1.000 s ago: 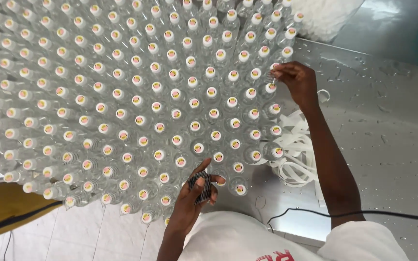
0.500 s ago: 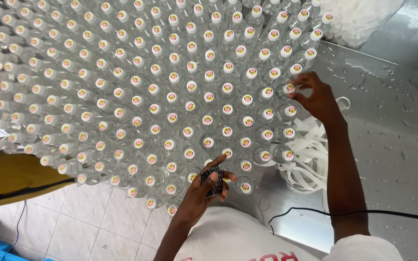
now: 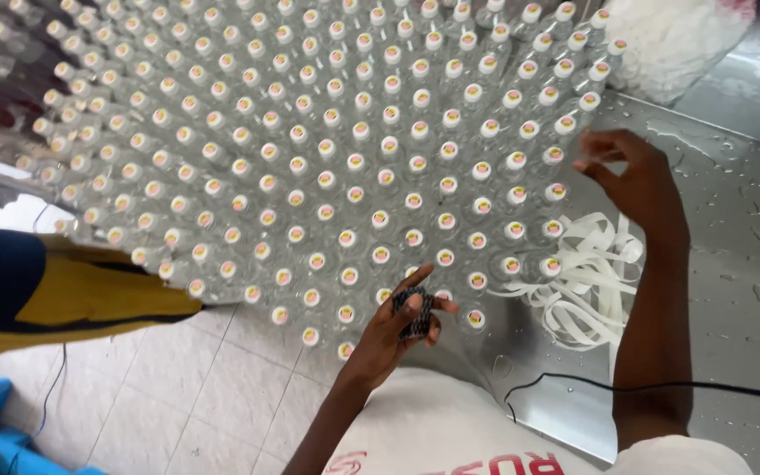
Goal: Inspecting and touching the caps of numerous water bottles arranged on a production table
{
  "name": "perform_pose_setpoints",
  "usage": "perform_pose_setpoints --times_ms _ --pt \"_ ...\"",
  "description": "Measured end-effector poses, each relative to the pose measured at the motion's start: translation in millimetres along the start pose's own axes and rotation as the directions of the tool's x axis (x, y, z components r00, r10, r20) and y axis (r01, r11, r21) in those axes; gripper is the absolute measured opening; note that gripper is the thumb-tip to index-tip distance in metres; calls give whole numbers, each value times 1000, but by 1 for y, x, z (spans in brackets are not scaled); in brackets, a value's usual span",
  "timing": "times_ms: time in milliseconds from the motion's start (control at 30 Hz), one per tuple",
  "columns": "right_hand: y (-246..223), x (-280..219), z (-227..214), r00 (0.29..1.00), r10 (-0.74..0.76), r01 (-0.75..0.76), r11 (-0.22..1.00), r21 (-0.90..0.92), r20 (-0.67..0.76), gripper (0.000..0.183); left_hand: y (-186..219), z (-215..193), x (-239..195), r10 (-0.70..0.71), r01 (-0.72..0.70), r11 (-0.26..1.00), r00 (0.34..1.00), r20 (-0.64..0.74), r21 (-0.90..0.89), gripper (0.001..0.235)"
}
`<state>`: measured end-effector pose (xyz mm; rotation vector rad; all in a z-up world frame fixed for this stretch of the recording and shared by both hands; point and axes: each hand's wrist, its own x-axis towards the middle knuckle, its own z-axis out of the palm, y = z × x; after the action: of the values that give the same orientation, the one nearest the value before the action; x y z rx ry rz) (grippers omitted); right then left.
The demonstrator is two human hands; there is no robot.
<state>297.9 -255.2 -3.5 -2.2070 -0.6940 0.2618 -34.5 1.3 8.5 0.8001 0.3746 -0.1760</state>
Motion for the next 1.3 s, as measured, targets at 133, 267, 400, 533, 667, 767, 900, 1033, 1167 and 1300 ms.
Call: perform_pose_setpoints --times_ms 133,267,400,533,667,767,900,1033,1167,1300 --pt "-58 -68 68 946 -152 52 942 330 285 49 -24 -9 0 95 -66 985 979 180 -160 67" --pt "-119 -108 102 886 -278 96 893 439 371 46 -51 -19 -1 52 -33 995 977 207 -96 65" --pt "-125 -124 107 882 -293 94 877 471 370 46 -41 -5 -10 17 9 996 961 278 -91 58" --pt "-114 -130 112 898 -249 52 878 476 362 35 -31 -4 -18 -11 17 1000 945 327 -18 58" --pt "-111 -123 113 900 -247 29 856 516 360 36 -22 -7 -21 -31 28 1000 946 322 14 59" --pt "-104 -113 106 900 -228 1 853 522 371 31 -21 -12 -21 -55 41 998 948 312 51 63" --pt "-94 -67 87 927 -31 -118 922 370 373 23 -4 -13 -26 -81 72 996 982 172 59 75" --pt "-21 3 82 988 -38 -34 890 454 150 20 6 -19 -32 -67 66 997 997 24 31 82" --pt "8 56 72 998 -68 68 994 89 0 14 4 -31 -35 -73 75 997 993 -94 15 85" --pt "37 87 79 979 -202 203 978 -57 21 17 -3 -41 -29 -20 14 999 986 -164 -36 79"
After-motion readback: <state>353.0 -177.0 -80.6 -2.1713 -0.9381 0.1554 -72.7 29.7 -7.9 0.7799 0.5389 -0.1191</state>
